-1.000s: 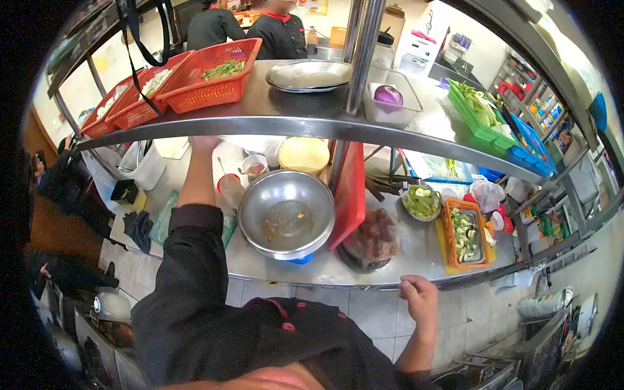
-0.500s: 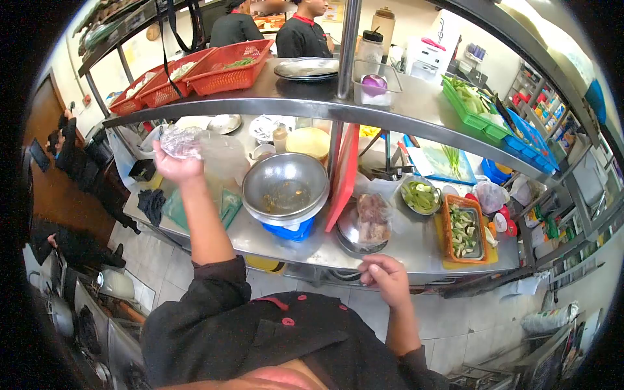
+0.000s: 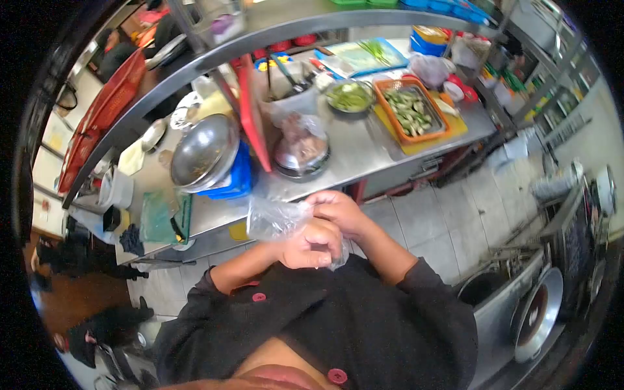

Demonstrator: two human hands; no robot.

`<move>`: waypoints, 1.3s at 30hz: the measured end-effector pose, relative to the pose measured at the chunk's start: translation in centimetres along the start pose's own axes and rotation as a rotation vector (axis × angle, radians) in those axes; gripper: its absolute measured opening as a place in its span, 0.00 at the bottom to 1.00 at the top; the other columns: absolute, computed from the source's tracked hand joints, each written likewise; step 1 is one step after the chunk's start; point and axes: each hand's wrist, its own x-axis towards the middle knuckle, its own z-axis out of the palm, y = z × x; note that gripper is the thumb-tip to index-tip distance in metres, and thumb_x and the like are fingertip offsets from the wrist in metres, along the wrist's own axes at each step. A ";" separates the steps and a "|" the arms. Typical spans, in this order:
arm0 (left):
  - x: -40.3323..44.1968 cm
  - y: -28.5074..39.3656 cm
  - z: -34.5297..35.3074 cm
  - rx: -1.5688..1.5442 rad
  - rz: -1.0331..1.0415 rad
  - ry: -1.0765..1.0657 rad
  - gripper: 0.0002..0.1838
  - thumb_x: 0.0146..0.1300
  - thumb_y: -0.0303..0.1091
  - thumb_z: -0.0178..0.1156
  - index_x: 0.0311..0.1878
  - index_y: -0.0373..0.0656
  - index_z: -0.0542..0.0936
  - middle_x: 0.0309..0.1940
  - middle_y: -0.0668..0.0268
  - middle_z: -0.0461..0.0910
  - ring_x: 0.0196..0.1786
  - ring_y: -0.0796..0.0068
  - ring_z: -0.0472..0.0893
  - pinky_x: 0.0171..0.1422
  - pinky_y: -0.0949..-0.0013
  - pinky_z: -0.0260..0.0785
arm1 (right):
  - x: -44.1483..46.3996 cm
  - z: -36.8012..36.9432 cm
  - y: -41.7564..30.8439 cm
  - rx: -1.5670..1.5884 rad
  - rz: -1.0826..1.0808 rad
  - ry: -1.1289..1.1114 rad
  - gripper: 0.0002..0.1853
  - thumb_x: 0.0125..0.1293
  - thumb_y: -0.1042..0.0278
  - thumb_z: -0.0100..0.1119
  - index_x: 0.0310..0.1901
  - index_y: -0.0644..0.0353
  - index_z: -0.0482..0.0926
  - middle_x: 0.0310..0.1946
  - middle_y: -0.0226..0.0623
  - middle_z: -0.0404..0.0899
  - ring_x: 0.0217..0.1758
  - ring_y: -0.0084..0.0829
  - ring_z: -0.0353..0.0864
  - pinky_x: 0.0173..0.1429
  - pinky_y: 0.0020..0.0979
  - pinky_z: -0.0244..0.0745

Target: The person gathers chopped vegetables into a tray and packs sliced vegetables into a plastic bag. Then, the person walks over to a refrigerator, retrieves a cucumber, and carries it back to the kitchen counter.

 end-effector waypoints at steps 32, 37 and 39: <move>16.0 -14.8 -14.5 0.356 -0.536 0.926 0.06 0.67 0.29 0.57 0.38 0.36 0.78 0.24 0.73 0.74 0.28 0.86 0.70 0.31 0.76 0.64 | -0.1 -32.0 -12.1 -0.730 -0.065 0.762 0.15 0.63 0.65 0.61 0.46 0.66 0.81 0.35 0.36 0.83 0.36 0.32 0.83 0.41 0.32 0.76; 21.9 -17.3 -15.0 0.529 -0.667 1.054 0.07 0.65 0.30 0.59 0.35 0.36 0.79 0.22 0.70 0.74 0.26 0.84 0.69 0.31 0.74 0.64 | 9.1 -40.9 -14.7 -1.302 -0.240 0.566 0.13 0.60 0.65 0.59 0.39 0.67 0.82 0.35 0.47 0.82 0.40 0.45 0.81 0.45 0.39 0.76; 24.1 -17.0 -15.4 0.621 -0.732 1.069 0.08 0.64 0.32 0.59 0.36 0.36 0.79 0.24 0.65 0.76 0.27 0.78 0.73 0.33 0.71 0.67 | 12.4 -44.3 -15.1 -1.413 -0.341 0.502 0.12 0.58 0.65 0.58 0.36 0.66 0.82 0.34 0.50 0.81 0.42 0.48 0.80 0.47 0.42 0.75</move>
